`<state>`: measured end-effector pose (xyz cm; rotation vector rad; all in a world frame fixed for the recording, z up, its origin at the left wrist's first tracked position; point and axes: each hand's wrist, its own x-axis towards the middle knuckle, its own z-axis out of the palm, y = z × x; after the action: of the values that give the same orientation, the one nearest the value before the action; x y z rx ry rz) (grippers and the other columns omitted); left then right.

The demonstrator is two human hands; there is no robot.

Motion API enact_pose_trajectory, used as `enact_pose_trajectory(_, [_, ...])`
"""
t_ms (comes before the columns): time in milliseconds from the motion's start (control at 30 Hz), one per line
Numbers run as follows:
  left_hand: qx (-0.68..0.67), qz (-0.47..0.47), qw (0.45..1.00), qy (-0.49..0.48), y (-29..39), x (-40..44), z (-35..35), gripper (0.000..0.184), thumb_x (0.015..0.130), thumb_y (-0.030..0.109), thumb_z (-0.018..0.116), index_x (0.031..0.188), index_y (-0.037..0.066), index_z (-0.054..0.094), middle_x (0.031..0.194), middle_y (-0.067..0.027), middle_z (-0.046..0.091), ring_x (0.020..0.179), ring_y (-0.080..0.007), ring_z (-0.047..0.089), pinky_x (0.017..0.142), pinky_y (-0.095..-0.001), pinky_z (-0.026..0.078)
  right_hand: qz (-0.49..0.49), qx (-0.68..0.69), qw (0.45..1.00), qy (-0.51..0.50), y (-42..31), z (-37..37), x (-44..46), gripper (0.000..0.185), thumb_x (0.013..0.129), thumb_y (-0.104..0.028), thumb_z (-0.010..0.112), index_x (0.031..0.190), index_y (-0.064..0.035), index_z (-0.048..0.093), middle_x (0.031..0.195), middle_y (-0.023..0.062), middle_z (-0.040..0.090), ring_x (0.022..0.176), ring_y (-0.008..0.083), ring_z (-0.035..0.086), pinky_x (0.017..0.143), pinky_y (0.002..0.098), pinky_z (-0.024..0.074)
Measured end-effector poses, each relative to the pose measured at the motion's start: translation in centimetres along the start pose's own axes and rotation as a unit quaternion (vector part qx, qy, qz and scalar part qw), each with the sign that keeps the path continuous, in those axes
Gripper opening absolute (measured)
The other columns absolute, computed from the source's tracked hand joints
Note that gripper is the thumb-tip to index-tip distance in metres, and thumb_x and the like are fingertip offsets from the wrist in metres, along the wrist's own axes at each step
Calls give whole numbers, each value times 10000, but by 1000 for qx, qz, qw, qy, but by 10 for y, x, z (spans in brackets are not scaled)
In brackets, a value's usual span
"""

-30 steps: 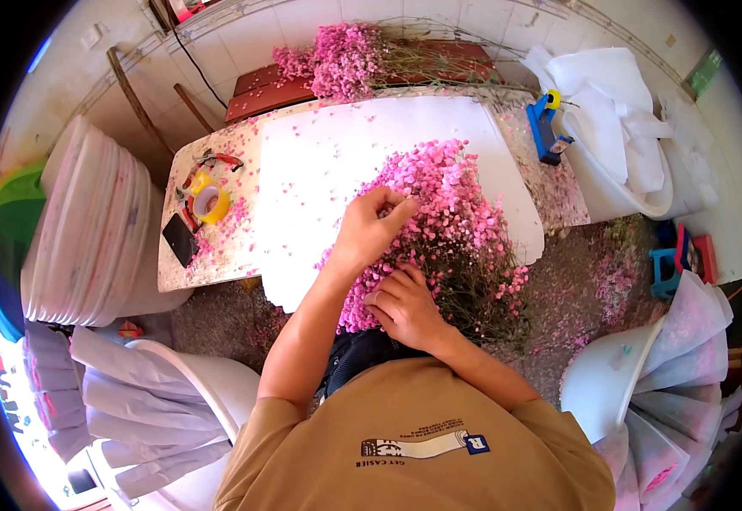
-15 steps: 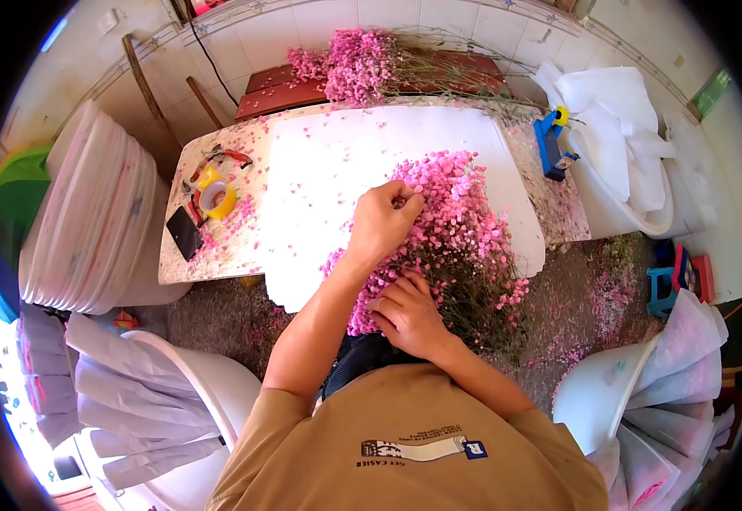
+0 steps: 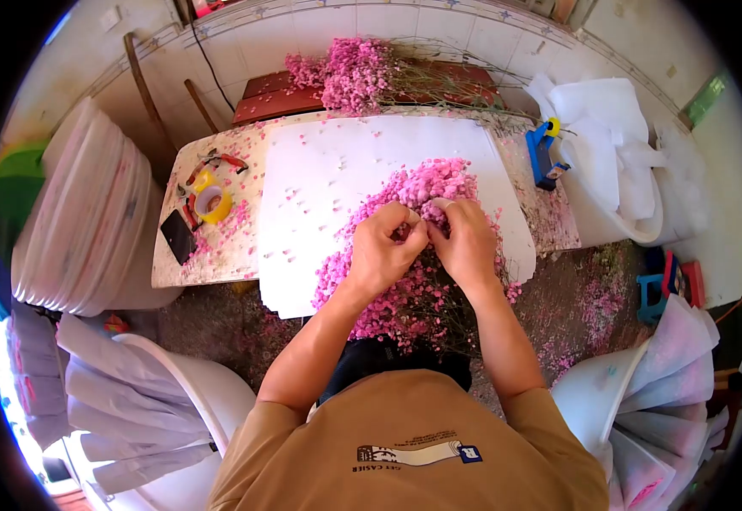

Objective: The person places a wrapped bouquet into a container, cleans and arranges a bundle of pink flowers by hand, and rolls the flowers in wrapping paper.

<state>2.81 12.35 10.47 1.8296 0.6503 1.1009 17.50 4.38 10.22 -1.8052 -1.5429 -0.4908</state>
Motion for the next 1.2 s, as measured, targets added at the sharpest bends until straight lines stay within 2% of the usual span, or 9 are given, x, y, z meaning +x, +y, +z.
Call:
enact_pose_trajectory(200, [-185,-161,968,-54,-30,3,-14,315,1026,222,614,781,27,647,684,36,586,652,-46,481,589,-246,384,80,28,996,-23,20,20,8,268,867,-137,749,1117,-75,677,1009,119,699,944,344,682,782,443,543])
enact_pose_trajectory(300, [-130,-193,969,-83,-20,11,-19,405,1055,318,602,780,25,656,692,42,568,661,-51,455,592,-259,362,81,4,997,-4,14,18,20,254,872,-151,751,1107,-79,685,1011,119,729,950,349,694,782,450,550])
enact_pose_trajectory(333, [-108,-199,970,-87,-20,12,-18,403,1045,325,626,781,22,662,695,40,570,671,-51,464,596,-262,371,128,-27,987,-98,12,16,27,268,869,-154,754,1114,-72,683,1000,113,740,942,351,702,790,443,554])
enact_pose_trajectory(467, [-67,-191,972,-118,-29,8,-14,298,1021,260,660,861,10,689,720,38,594,684,-48,486,609,-252,392,227,108,949,-189,23,27,26,324,857,-156,760,1142,-33,665,946,123,754,899,352,718,805,430,561])
enact_pose_trajectory(633, [-55,-169,983,-49,-19,0,-23,145,934,113,690,1042,19,714,744,-39,663,649,-80,579,613,-273,476,289,353,884,-96,17,17,6,316,870,2,734,1178,-6,663,938,56,734,794,91,642,710,244,513])
enact_pose_trajectory(867, [41,-104,993,-28,-3,24,-10,207,915,176,718,1054,22,715,818,-67,675,676,-154,618,632,-329,499,245,310,914,-96,13,16,0,338,866,-5,736,1194,2,659,945,62,741,749,97,631,672,260,511])
enact_pose_trajectory(967, [214,-28,976,-29,-14,31,-4,178,828,189,744,953,64,722,1067,-170,688,830,-393,678,744,-474,544,233,329,911,-87,15,26,-4,350,861,-11,735,1201,4,656,958,84,753,718,108,637,663,281,522])
enact_pose_trajectory(1100, [223,-30,974,-13,-32,34,2,166,828,166,725,951,55,715,994,-183,691,813,-388,678,736,-477,541,204,293,932,-67,14,26,-7,329,870,-21,733,1189,2,658,955,84,751,742,114,653,655,274,514])
enact_pose_trajectory(1200, [178,-13,984,26,-41,32,-1,153,853,160,709,917,22,692,834,-141,689,717,-274,667,662,-405,522,221,278,932,-74,11,21,-5,321,876,-36,735,1186,-1,659,965,91,749,788,130,683,659,267,510])
